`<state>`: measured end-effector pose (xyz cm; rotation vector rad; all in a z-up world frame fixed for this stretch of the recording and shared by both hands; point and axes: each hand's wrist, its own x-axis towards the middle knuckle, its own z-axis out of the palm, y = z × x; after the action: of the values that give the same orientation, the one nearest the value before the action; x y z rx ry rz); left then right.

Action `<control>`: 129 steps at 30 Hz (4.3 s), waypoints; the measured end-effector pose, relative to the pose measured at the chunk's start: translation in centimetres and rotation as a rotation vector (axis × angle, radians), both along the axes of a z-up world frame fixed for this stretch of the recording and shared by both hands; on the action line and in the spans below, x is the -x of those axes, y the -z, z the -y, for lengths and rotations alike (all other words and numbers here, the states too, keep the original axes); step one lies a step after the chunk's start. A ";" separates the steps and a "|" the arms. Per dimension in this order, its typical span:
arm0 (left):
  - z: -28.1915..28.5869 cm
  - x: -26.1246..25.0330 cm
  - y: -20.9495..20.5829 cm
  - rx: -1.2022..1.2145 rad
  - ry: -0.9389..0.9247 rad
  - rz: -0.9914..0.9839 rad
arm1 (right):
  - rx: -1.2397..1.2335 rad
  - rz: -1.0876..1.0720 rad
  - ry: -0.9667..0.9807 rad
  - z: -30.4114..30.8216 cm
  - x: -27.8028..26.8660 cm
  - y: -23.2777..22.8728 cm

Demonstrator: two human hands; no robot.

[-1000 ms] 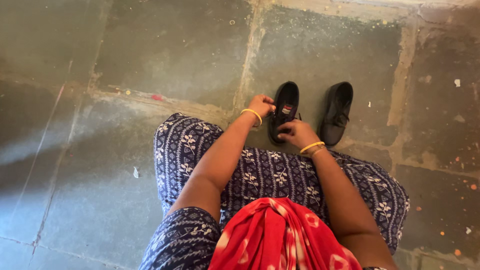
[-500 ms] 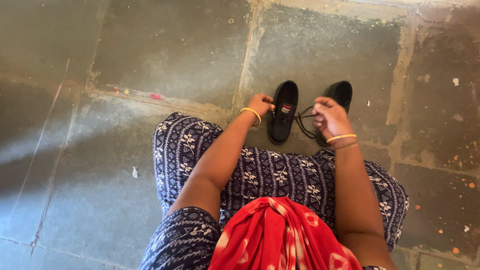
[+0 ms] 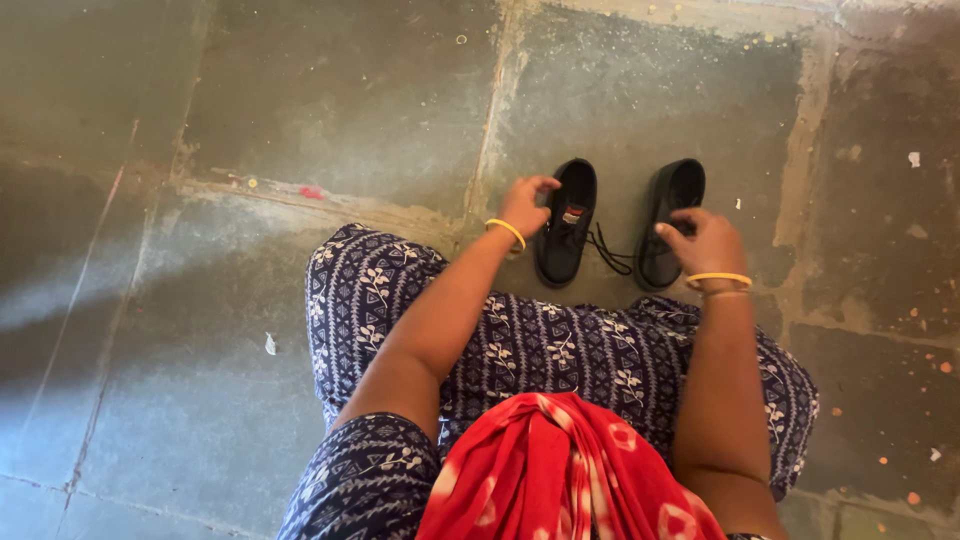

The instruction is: The person sits on the floor and laces a pair of black shoes by threading the laces through the eyelets and tying them. The person handles both shoes sequentially, adjusting and tightening the laces.

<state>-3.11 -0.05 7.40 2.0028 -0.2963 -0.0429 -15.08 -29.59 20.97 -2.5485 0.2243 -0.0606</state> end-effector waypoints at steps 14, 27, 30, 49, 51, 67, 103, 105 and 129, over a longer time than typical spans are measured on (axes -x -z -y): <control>1.3 3.8 -5.0 -0.432 0.235 0.290 | -0.086 0.240 -0.326 -9.9 -0.6 4.1; 1.3 3.4 -6.4 -0.421 0.190 -0.041 | -0.352 0.017 -0.176 -8.3 -1.7 5.6; 1.0 3.9 -7.6 -0.447 0.242 -0.003 | -0.340 0.076 -0.234 -7.8 -1.7 6.1; -4.9 -8.2 -0.4 1.054 -0.604 -0.120 | -0.443 0.012 -0.220 -6.9 -1.9 6.5; -6.4 -8.8 -2.6 1.168 -0.653 0.021 | -0.457 0.005 -0.230 -6.8 -2.0 6.6; -13.2 -2.9 -23.0 1.345 -0.675 0.576 | -0.500 -0.089 -0.192 -7.4 -1.8 5.5; -6.1 -5.6 -6.6 -0.105 -0.355 0.043 | -1.642 1.296 0.806 25.0 6.7 4.6; -6.2 -5.7 -6.7 -0.053 -0.512 0.071 | -1.406 1.291 0.970 25.0 7.1 5.1; 4.2 2.6 1.3 0.073 0.221 -0.468 | -0.203 -0.097 -0.337 -2.8 -1.3 -1.1</control>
<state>-5.72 -4.27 6.11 1.8163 -0.2102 -0.6216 -13.80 -26.78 22.11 -2.3536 -0.1569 0.2049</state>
